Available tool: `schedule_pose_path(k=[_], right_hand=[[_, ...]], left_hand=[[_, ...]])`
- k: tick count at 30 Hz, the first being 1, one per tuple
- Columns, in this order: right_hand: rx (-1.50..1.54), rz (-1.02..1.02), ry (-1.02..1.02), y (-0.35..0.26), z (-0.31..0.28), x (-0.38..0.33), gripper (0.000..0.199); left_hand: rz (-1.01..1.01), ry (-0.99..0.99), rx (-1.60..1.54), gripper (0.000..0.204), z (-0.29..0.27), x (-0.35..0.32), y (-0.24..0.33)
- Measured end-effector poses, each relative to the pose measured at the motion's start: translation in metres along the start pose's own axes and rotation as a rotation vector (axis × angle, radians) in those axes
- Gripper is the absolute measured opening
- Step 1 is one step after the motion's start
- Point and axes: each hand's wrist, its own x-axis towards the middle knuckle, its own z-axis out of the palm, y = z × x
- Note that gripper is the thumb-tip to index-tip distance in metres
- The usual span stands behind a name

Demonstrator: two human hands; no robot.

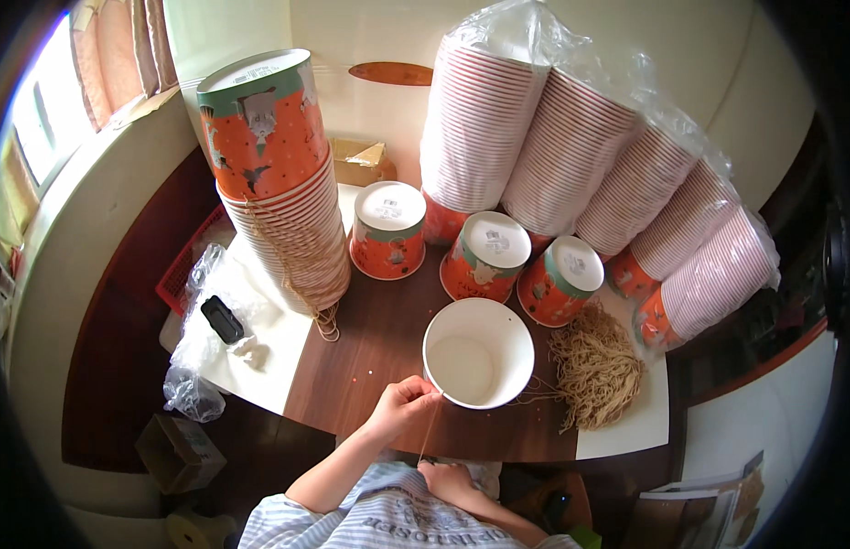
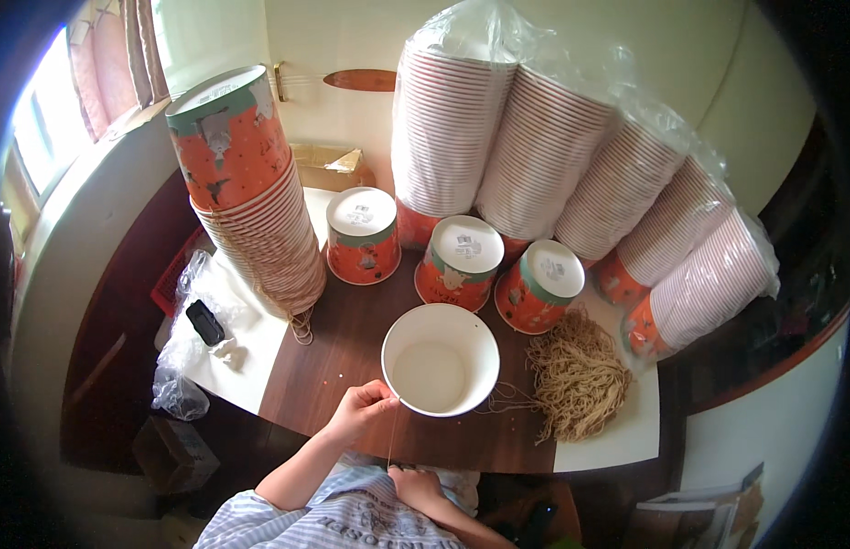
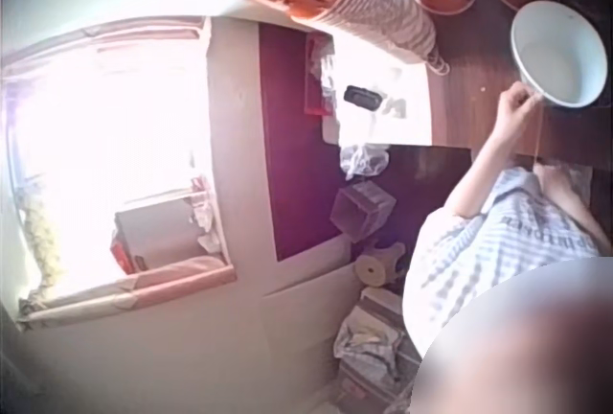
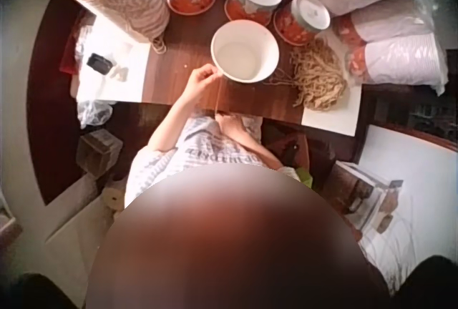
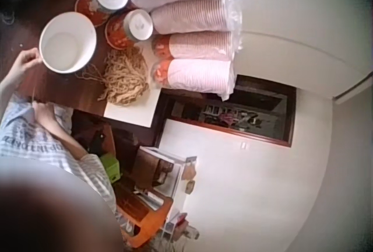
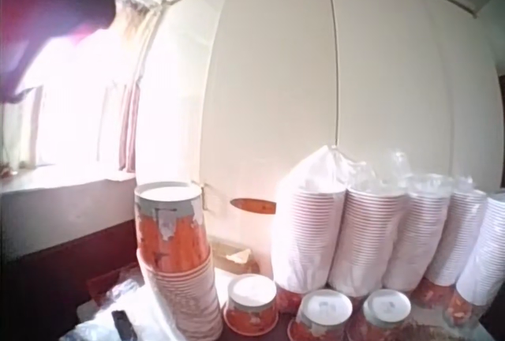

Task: The recorder is threading strings through holes in paper bowls to assemble them.

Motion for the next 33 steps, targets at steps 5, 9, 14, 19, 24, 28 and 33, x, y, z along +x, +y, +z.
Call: schedule_pose_path(k=[5, 9, 14, 19, 24, 28, 33], right_hand=[[0.041, 0.02, -0.01, 0.004, -0.005, -0.006, 0.019], [0.028, 0.013, -0.022, 0.005, -0.007, -0.005, 0.02], [-0.023, 0.02, -0.035, 0.004, -0.01, -0.001, 0.018], [-0.037, 0.009, -0.032, 0.004, -0.014, 0.001, 0.019], [0.011, 0.011, -0.044, 0.011, -0.005, 0.0, 0.022], [0.1, 0.029, -0.075, 0.022, -0.006, -0.016, 0.023], [0.499, 0.048, 0.03, 0.043, -0.09, -0.06, 0.025]], left_hand=[[0.054, -0.004, 0.022, 0.01, 0.002, 0.0, -0.003], [0.061, 0.035, -0.113, 0.008, 0.01, -0.002, -0.013], [0.115, 0.102, -0.06, 0.005, 0.017, -0.003, -0.018], [0.131, 0.185, -0.039, 0.006, 0.022, -0.002, -0.021], [0.06, 0.22, -0.039, 0.01, 0.023, -0.002, -0.017], [0.107, 0.204, 0.183, 0.012, 0.013, -0.001, -0.01], [0.42, 0.272, 0.759, 0.027, -0.016, 0.017, 0.034]])
